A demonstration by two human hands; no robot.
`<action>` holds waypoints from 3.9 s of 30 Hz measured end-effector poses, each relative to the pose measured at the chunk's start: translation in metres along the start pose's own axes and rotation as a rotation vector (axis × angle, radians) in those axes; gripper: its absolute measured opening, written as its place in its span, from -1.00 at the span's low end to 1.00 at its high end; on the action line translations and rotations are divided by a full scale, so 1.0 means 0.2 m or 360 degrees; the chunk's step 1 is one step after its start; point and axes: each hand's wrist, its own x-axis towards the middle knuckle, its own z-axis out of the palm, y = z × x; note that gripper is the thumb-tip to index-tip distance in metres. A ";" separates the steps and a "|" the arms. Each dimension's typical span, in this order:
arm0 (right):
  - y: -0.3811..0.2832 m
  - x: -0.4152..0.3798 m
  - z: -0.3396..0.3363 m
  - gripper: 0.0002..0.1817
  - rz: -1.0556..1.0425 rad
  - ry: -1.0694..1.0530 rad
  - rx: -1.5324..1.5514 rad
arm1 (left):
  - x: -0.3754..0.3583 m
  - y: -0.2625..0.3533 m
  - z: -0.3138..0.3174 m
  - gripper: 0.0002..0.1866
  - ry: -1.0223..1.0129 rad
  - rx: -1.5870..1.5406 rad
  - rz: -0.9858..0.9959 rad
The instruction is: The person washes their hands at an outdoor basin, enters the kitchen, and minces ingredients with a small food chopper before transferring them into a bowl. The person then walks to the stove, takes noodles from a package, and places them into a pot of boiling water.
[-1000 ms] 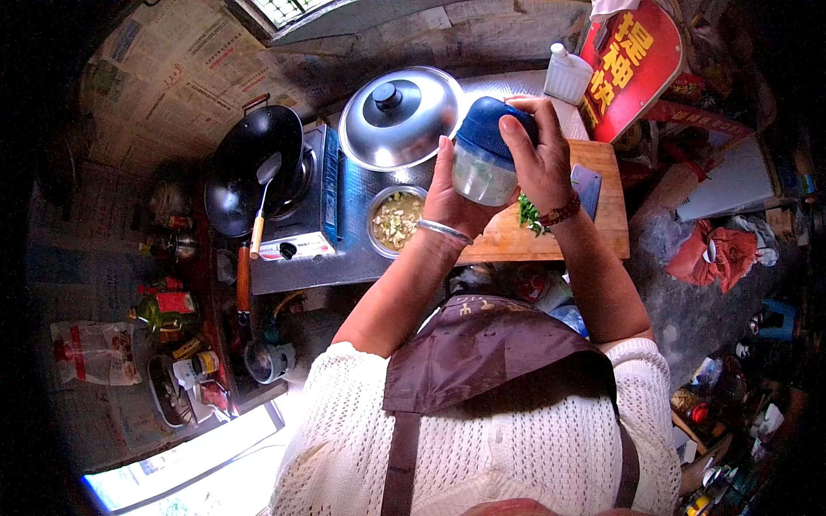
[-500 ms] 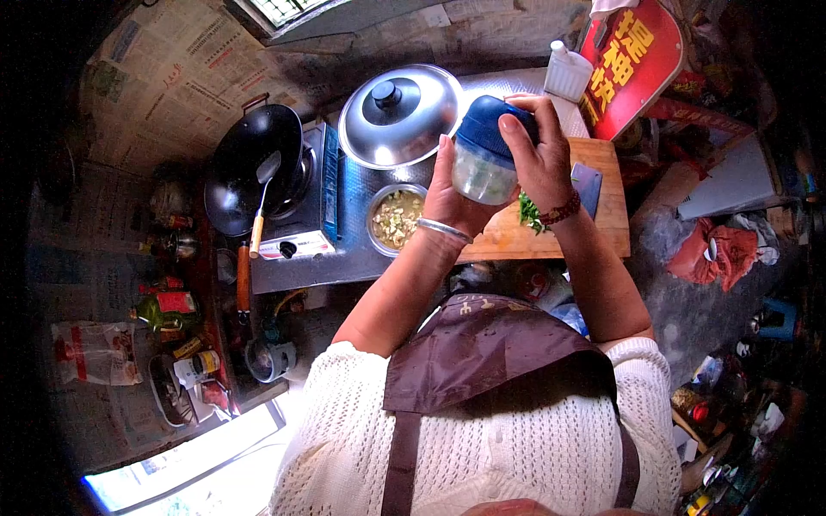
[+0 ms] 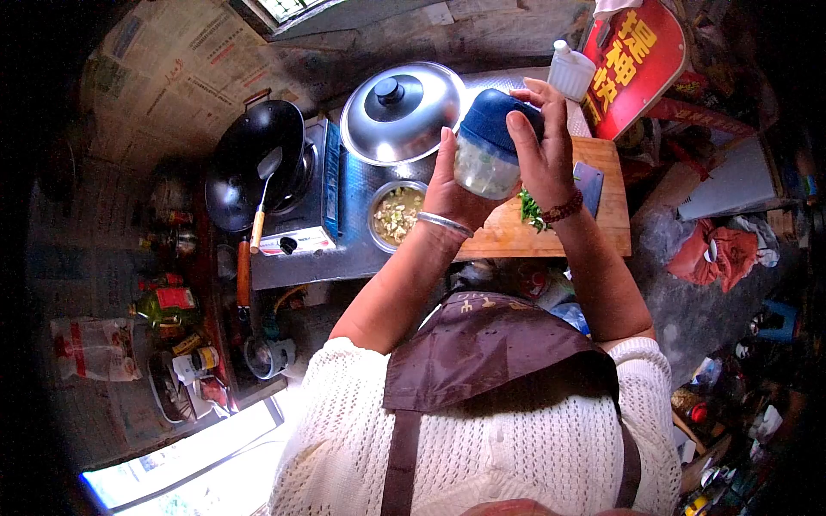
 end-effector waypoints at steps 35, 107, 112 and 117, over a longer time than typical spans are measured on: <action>0.02 -0.05 -0.03 -0.61 0.0110 -0.0202 -0.0247 | -0.05 -0.03 -0.06 -0.24 -0.0011 -0.0001 0.0020; 0.08 -0.01 -0.01 -0.66 -0.0066 -0.0154 -0.0246 | -0.01 0.00 -0.03 -0.26 0.0024 0.0000 0.0020; 0.08 -0.02 -0.01 -0.67 -0.0079 -0.0147 -0.0212 | 0.00 0.00 -0.04 -0.26 0.0010 0.0023 0.0033; 0.06 -0.01 -0.02 -0.68 -0.0077 -0.0212 -0.0098 | 0.00 0.01 -0.06 -0.27 -0.0015 0.0069 0.0055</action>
